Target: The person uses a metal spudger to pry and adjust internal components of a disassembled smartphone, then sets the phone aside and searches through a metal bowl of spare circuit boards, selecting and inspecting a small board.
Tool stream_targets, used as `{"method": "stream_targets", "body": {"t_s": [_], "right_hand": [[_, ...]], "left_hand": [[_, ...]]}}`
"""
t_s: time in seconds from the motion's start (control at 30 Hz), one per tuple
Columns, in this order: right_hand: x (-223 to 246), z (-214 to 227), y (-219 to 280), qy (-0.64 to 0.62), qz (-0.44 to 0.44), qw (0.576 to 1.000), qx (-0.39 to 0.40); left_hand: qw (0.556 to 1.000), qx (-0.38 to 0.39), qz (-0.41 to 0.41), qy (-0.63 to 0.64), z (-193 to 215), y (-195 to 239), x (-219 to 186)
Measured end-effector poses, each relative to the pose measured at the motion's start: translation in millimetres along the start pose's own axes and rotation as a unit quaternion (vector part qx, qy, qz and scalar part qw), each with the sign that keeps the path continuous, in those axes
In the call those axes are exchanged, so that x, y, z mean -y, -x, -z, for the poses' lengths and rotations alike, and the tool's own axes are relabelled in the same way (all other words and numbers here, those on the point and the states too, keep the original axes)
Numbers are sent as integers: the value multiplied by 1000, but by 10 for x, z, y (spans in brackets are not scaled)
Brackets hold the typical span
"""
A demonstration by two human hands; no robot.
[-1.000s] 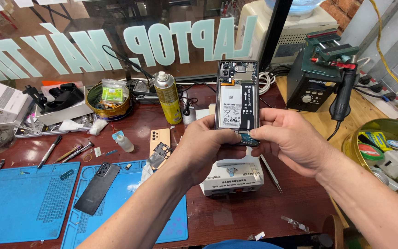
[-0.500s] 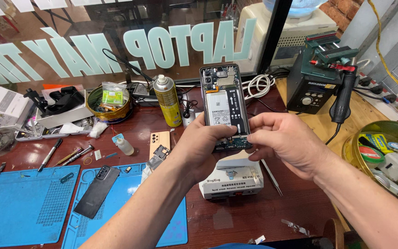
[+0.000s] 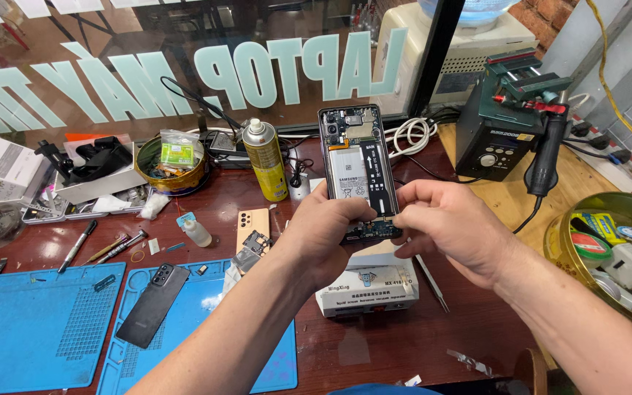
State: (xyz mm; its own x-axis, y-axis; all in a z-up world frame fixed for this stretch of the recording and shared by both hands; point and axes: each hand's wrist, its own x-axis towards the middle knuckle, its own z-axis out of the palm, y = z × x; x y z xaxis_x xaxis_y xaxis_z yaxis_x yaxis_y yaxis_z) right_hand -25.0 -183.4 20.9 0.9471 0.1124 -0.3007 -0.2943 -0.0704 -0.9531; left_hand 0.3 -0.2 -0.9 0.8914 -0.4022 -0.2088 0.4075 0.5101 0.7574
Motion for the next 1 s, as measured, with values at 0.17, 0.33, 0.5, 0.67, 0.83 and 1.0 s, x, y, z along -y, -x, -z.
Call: {"method": "stream_targets", "body": {"t_s": [0.17, 0.33, 0.5, 0.67, 0.83, 1.0], "right_hand": [[-9, 14, -24, 44, 8, 999, -4], [-44, 41, -46, 35, 15, 999, 1], [-49, 79, -41, -31, 26, 998, 39], [-72, 95, -51, -87, -23, 994, 57], [-127, 152, -55, -77, -15, 995, 66], [-156, 231, -101, -57, -63, 996, 2]], "left_hand": [[1000, -13, 14, -12, -17, 2, 11], [1000, -16, 21, 0, -22, -1, -3], [998, -44, 35, 42, -10, -28, -15], [1000, -23, 10, 16, -4, -71, 30], [999, -37, 15, -15, 53, -85, 24], [997, -55, 45, -15, 110, -60, 66]]}}
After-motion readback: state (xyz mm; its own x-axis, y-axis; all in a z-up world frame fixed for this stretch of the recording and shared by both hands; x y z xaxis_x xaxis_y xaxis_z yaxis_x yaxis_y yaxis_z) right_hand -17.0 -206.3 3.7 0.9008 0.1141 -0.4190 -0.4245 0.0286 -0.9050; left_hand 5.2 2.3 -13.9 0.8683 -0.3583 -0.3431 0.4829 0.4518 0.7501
